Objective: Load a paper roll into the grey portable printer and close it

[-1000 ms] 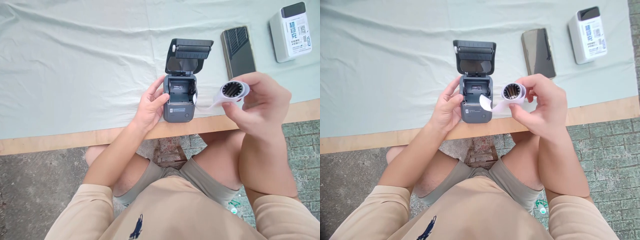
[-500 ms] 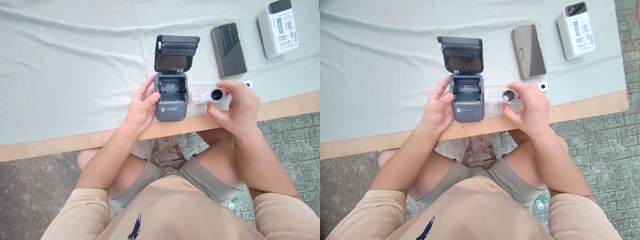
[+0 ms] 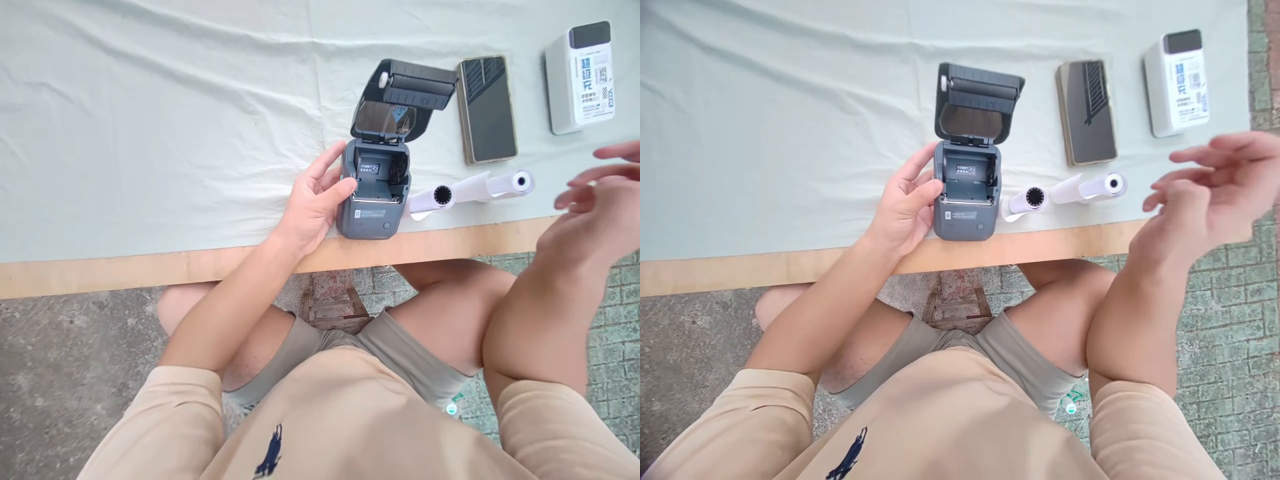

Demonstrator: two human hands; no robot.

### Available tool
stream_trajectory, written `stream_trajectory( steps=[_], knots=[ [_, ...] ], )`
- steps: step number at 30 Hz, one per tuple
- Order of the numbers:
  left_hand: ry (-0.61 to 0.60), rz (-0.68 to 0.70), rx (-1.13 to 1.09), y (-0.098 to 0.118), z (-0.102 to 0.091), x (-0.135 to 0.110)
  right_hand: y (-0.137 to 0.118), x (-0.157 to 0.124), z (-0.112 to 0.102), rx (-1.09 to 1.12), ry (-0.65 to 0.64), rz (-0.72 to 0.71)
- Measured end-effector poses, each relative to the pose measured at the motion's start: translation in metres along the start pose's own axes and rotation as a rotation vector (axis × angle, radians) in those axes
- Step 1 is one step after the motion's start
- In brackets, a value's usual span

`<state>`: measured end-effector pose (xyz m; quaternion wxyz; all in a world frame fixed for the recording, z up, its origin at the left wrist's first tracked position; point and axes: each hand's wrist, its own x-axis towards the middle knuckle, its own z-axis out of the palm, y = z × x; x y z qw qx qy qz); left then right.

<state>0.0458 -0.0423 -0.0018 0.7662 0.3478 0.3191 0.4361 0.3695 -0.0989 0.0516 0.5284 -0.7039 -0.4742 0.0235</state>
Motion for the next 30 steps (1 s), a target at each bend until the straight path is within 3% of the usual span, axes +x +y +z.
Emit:
stream_trajectory(
  steps=[1,4,6,11,17,21,23,24,26,28,30],
  knots=[
    [-0.003,-0.001,-0.004,0.0,0.0,0.0,0.009,0.005,0.0,0.022,-0.039,0.001],
    [-0.003,0.0,-0.013,0.001,0.001,0.0,0.03,0.01,0.001,0.029,-0.345,0.051],
    [0.0,0.014,-0.013,0.002,0.003,0.0,0.037,0.007,0.001,0.0,-0.456,0.079],
    [0.008,0.028,-0.021,0.003,0.003,0.0,0.045,0.002,0.002,-0.003,-0.389,0.095],
    [0.009,0.032,0.021,-0.001,-0.002,0.003,0.033,0.002,0.003,0.055,-0.409,0.06],
    [0.026,0.04,0.04,-0.001,-0.002,0.003,0.015,0.0,0.009,0.253,-0.366,0.031],
    [0.033,0.043,0.056,-0.001,-0.001,0.002,-0.003,-0.005,0.017,0.419,-0.424,0.023],
    [0.034,0.04,0.062,-0.001,0.0,0.002,-0.014,-0.01,0.021,0.488,-0.496,0.014],
    [0.033,0.035,0.067,-0.001,0.001,0.002,-0.042,-0.019,0.032,0.557,-0.768,-0.011],
    [0.034,0.039,0.055,0.0,0.002,0.002,-0.069,-0.029,0.045,0.516,-0.964,-0.132],
    [0.037,0.045,0.035,0.0,0.004,0.002,-0.09,-0.036,0.058,0.383,-0.963,-0.324]
  ],
)
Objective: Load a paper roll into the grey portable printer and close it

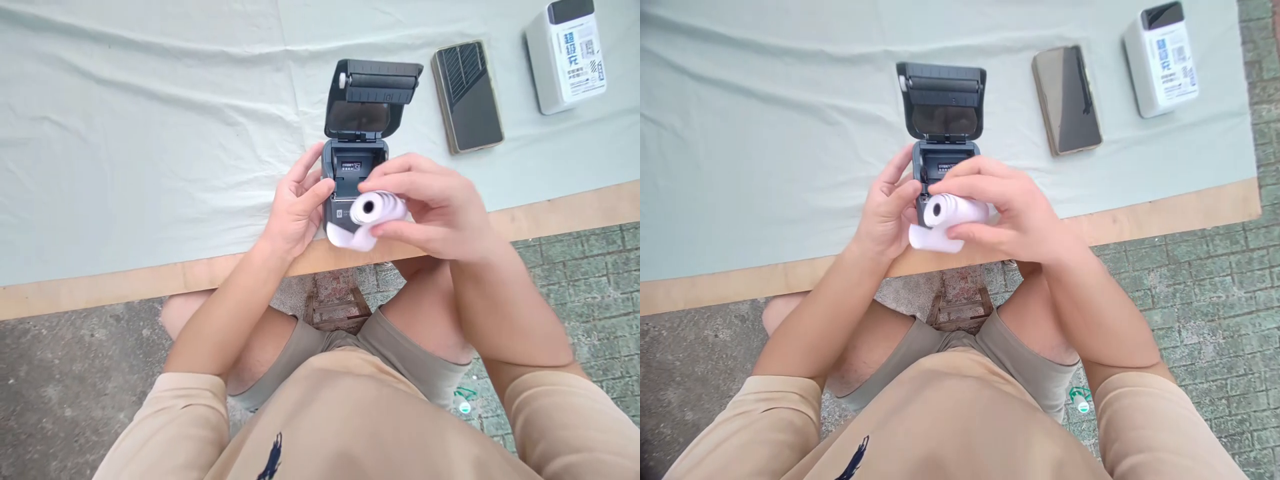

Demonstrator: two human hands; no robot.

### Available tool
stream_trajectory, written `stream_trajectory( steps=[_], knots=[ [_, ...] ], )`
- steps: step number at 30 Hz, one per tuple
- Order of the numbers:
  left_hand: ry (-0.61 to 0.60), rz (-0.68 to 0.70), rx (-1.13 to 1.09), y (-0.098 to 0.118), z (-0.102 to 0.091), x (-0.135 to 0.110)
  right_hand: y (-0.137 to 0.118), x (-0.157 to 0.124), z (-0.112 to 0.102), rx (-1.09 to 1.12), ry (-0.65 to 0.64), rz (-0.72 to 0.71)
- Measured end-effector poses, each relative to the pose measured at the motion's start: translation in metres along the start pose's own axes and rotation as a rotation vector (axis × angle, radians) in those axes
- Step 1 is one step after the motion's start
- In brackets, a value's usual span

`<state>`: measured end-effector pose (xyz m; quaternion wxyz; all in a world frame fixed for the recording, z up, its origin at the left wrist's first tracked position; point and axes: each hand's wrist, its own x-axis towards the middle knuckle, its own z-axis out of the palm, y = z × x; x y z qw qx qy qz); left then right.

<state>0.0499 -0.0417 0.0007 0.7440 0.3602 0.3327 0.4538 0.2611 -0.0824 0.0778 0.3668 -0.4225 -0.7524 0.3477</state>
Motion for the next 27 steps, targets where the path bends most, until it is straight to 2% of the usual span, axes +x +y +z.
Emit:
stream_trajectory(
  steps=[2,4,7,10,14,27],
  knots=[
    [0.012,-0.005,-0.016,0.001,0.002,-0.001,-0.007,0.012,0.011,-0.225,0.036,-0.034],
    [0.02,-0.017,-0.023,0.002,0.004,-0.003,-0.008,0.019,0.016,-0.393,0.078,0.01],
    [0.01,-0.022,-0.032,0.002,0.004,-0.004,-0.006,0.024,0.015,-0.538,0.107,0.105],
    [-0.009,-0.021,-0.036,0.0,0.003,-0.004,-0.002,0.025,0.014,-0.63,0.063,0.167],
    [-0.003,-0.029,-0.04,0.0,0.002,-0.003,0.002,0.025,0.014,-0.649,0.003,0.162],
    [-0.013,-0.006,-0.069,-0.005,0.001,-0.001,0.006,0.03,0.005,-0.552,0.087,0.179]
  ],
)
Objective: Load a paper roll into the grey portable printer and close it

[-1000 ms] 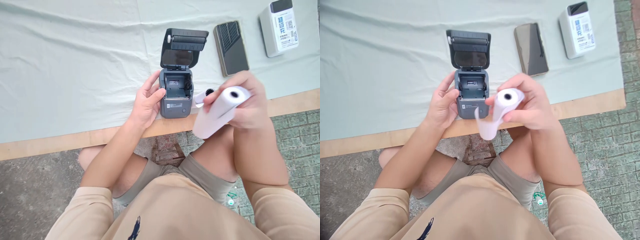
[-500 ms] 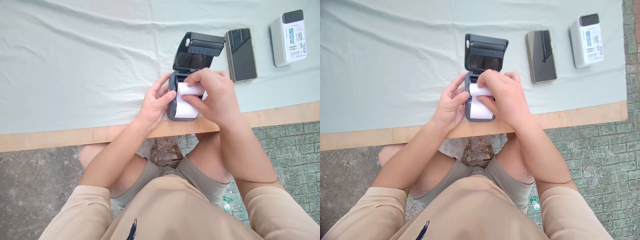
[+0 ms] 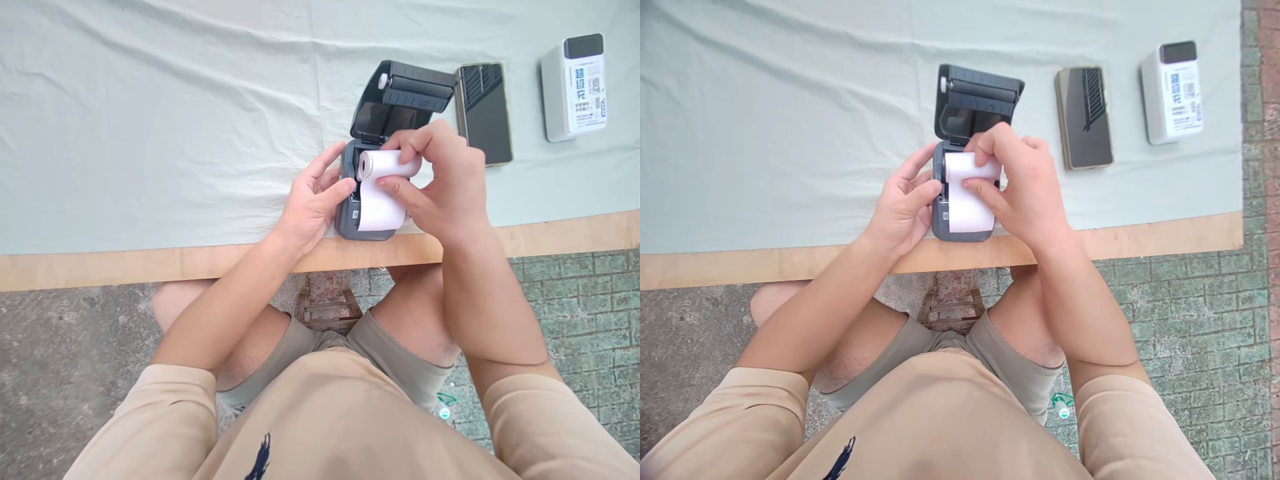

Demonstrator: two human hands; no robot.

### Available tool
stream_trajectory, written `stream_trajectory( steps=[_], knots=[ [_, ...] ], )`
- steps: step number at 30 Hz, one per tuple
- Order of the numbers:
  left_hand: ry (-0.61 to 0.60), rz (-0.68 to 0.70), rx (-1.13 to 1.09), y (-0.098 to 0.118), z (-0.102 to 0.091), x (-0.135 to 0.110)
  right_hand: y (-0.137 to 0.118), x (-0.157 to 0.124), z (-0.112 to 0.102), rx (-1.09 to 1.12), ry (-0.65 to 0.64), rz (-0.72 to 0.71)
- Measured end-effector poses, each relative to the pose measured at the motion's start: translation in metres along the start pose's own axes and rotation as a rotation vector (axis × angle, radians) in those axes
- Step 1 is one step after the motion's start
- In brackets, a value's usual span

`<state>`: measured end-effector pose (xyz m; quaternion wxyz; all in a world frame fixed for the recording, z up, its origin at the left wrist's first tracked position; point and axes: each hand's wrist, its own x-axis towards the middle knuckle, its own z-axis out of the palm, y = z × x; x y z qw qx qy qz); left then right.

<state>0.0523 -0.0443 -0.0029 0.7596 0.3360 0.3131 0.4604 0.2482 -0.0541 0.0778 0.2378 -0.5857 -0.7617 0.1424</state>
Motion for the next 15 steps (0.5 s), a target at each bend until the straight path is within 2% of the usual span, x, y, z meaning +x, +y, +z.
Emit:
stream_trajectory(
  steps=[6,12,15],
  knots=[
    [-0.024,0.006,0.011,-0.001,-0.002,0.002,0.002,-0.002,0.005,-0.117,-0.026,-0.037],
    [-0.047,-0.014,0.021,0.0,-0.003,0.003,0.005,-0.015,0.007,-0.181,0.161,-0.307],
    [-0.067,-0.009,0.035,-0.002,-0.006,0.005,0.007,-0.023,0.007,-0.207,0.116,-0.394]
  ],
)
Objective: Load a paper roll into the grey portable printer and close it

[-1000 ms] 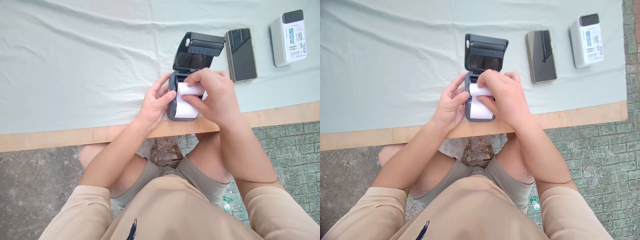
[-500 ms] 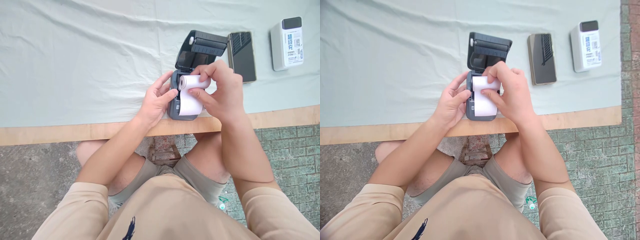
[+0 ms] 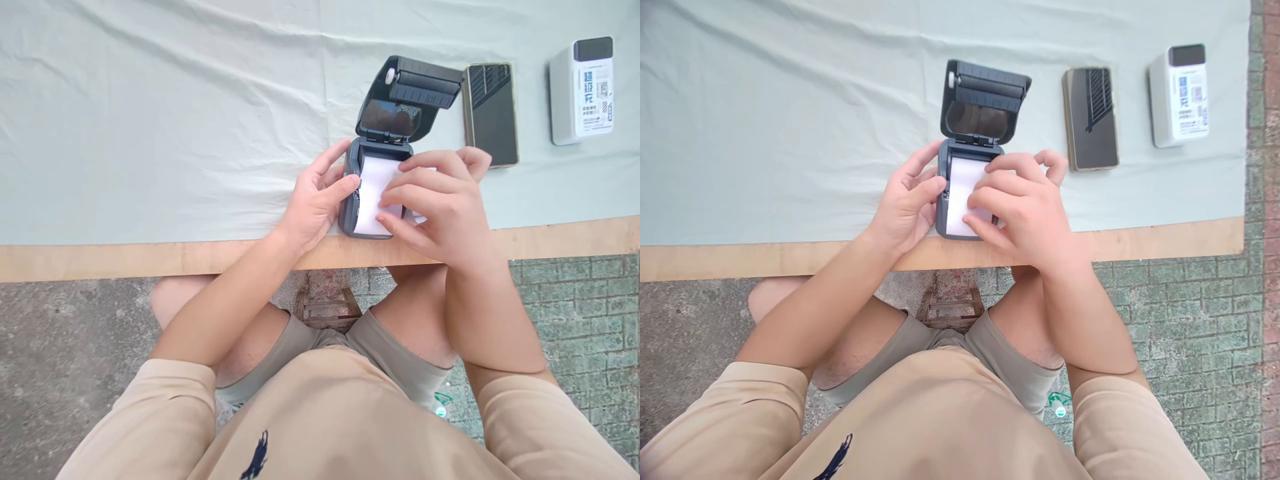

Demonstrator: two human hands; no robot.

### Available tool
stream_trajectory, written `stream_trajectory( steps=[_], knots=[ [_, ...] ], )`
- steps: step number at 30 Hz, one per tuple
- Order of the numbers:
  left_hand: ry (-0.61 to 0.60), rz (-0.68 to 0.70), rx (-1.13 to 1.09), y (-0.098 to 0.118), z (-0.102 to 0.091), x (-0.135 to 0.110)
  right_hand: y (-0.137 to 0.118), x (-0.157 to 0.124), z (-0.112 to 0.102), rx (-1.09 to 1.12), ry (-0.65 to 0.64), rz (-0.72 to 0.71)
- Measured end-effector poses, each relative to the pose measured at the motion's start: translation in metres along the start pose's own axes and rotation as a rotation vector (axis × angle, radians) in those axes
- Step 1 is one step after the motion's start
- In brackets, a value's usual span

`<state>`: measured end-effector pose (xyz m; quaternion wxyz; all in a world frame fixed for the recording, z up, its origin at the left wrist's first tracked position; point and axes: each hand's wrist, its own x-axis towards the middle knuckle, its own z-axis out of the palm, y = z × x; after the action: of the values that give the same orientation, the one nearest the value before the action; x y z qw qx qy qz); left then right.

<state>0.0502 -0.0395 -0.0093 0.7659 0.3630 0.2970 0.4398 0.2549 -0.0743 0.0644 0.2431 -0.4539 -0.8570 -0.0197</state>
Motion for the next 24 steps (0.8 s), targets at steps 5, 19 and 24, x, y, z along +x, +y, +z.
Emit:
stream_trajectory(
  steps=[5,19,24],
  knots=[
    [-0.079,0.078,0.162,-0.013,-0.012,0.006,0.0,-0.007,0.002,-0.028,-0.032,0.002],
    [-0.143,0.196,0.426,-0.023,-0.029,0.011,0.022,0.036,0.0,0.468,0.367,0.292],
    [-0.184,0.241,0.454,-0.027,-0.034,0.011,0.02,0.032,-0.003,0.444,0.259,0.295]
  ],
)
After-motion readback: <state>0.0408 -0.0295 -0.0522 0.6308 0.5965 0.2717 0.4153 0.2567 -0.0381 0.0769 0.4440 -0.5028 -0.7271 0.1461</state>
